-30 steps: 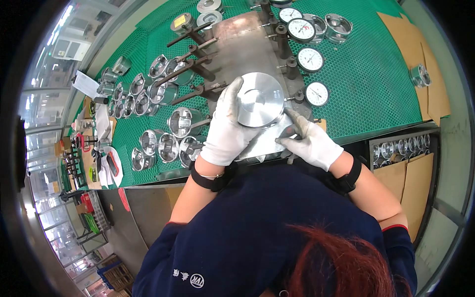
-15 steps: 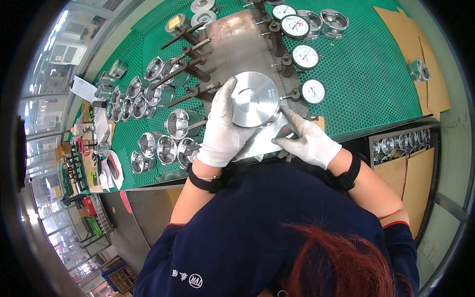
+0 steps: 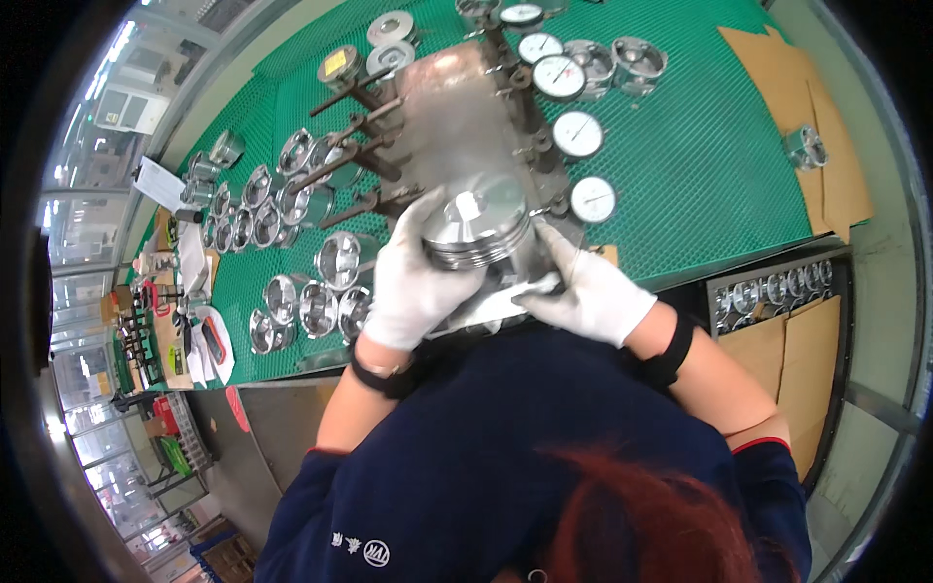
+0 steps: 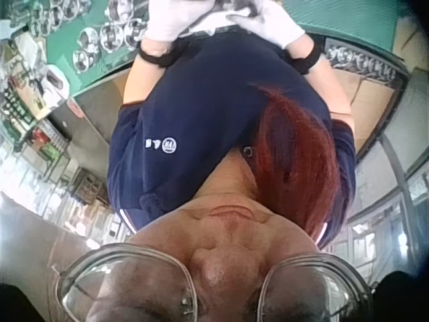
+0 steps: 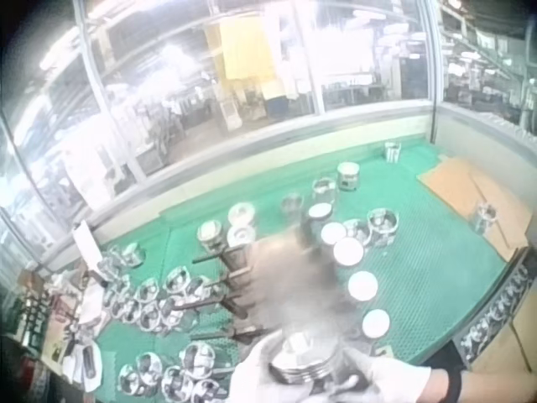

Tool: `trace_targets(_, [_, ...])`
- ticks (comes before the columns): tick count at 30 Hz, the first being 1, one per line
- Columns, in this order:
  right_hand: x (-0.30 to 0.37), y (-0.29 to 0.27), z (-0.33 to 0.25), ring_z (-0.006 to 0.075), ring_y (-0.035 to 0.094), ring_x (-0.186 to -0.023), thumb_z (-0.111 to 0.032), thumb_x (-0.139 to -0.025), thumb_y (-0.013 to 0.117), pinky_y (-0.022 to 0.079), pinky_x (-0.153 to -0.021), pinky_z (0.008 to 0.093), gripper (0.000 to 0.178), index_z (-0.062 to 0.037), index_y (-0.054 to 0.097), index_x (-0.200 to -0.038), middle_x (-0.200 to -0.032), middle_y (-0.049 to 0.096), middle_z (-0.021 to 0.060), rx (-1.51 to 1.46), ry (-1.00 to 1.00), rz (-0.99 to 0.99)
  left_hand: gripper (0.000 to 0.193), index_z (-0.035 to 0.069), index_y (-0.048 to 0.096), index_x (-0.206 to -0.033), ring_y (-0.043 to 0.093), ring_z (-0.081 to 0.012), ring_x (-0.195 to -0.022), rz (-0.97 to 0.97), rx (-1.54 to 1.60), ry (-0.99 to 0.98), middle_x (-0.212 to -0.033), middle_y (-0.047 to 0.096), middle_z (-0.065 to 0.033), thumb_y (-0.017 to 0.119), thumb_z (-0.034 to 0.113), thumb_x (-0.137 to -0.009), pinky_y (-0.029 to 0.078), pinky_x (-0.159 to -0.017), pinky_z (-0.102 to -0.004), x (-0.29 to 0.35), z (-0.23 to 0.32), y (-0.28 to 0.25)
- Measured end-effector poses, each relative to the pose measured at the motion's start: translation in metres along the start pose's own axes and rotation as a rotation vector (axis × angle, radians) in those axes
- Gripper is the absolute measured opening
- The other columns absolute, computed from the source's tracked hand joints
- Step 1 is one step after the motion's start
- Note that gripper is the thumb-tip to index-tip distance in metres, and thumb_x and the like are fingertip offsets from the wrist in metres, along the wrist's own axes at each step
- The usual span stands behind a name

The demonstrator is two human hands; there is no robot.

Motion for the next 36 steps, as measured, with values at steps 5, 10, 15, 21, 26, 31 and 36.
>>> trace_targets(5, [0.021,-0.066,-0.049,0.0302,0.045,-0.137,-0.010,-0.082,0.060,0.038,-0.113,0.0360,0.080,0.0033,0.027,-0.153,-0.148,0.044,0.0211,-0.171,-0.409,0.258,0.037,-0.010,0.053,-0.126,0.069,-0.0127,-0.079,-0.506,0.630,-0.367,-0.093,0.070,-0.0112,0.056,0.009,-0.094,0.056,-0.066,-0.0295,0.014,0.043,0.019])
trace_targets(10, [0.031,-0.179,0.025,0.0194,0.061,-0.110,-0.010,-0.091,0.050,0.051,-0.094,0.0328,0.044,0.0011,0.053,-0.133,-0.123,0.062,0.0119,-0.598,-0.316,0.564,0.039,-0.004,0.052,-0.134,0.068,-0.0179,-0.093,-0.018,0.495,-0.073,-0.115,0.067,-0.0156,0.053,0.001,-0.095,0.056,-0.084,-0.0305,0.003,0.050,-0.039])
trace_targets(15, [-0.003,-0.294,0.143,0.0280,0.064,-0.109,-0.016,-0.100,0.046,0.057,-0.088,0.0451,0.038,-0.0007,0.047,-0.134,-0.128,0.059,0.0159,-0.786,-0.029,0.836,0.038,-0.006,0.053,-0.134,0.064,-0.0204,-0.113,0.629,0.090,-0.262,-0.116,0.066,-0.0183,0.051,-0.001,-0.096,0.050,-0.099,-0.0317,0.087,-0.089,-0.139])
trace_targets(21, [-0.090,-0.377,0.266,0.0282,0.069,-0.094,-0.017,-0.096,0.046,0.061,-0.070,0.0439,0.037,-0.0049,0.052,-0.131,-0.115,0.066,0.0150,-0.718,0.326,0.830,0.039,-0.004,0.062,-0.115,0.068,-0.0335,-0.096,0.128,-0.363,-0.563,-0.100,0.070,-0.0177,0.072,0.005,-0.079,0.054,-0.085,-0.0408,0.139,-0.150,-0.060])
trace_targets(26, [-0.141,-0.413,0.289,0.0259,0.069,-0.089,-0.027,-0.099,0.053,0.063,-0.069,0.0362,0.032,-0.0023,0.058,-0.120,-0.109,0.067,0.0134,-0.749,0.343,0.770,0.022,0.004,0.070,-0.091,0.068,-0.0394,-0.078,0.096,-0.638,-0.548,-0.083,0.070,-0.0197,0.081,0.016,-0.076,0.055,-0.075,-0.0442,0.121,-0.170,-0.040])
trace_targets(31, [-0.113,-0.412,0.247,0.0274,0.067,-0.105,-0.012,-0.094,0.065,0.057,-0.089,0.0345,0.048,0.0003,0.051,-0.138,-0.123,0.063,0.0167,-0.179,0.003,0.740,0.024,0.004,0.071,-0.095,0.068,-0.0408,-0.084,0.114,-0.687,-0.680,-0.089,0.072,-0.0196,0.078,0.021,-0.079,0.056,-0.077,-0.0450,0.123,-0.185,-0.048])
trace_targets(36, [-0.043,-0.386,0.205,0.0268,0.066,-0.110,-0.009,-0.099,0.059,0.054,-0.092,0.0356,0.047,-0.0012,0.047,-0.144,-0.136,0.058,0.0160,-0.192,-0.194,0.795,0.027,0.001,0.070,-0.097,0.068,-0.0253,-0.068,0.350,-0.167,-0.908,-0.078,0.071,-0.0133,0.071,0.026,-0.086,0.054,-0.065,-0.0359,0.185,-0.202,-0.088])
Point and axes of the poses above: each hand's wrist, its own x-axis away from the middle knuckle, its own y-axis out of the palm, z = x × y, the point moved 10 cm from there along -x, towards the middle knuckle
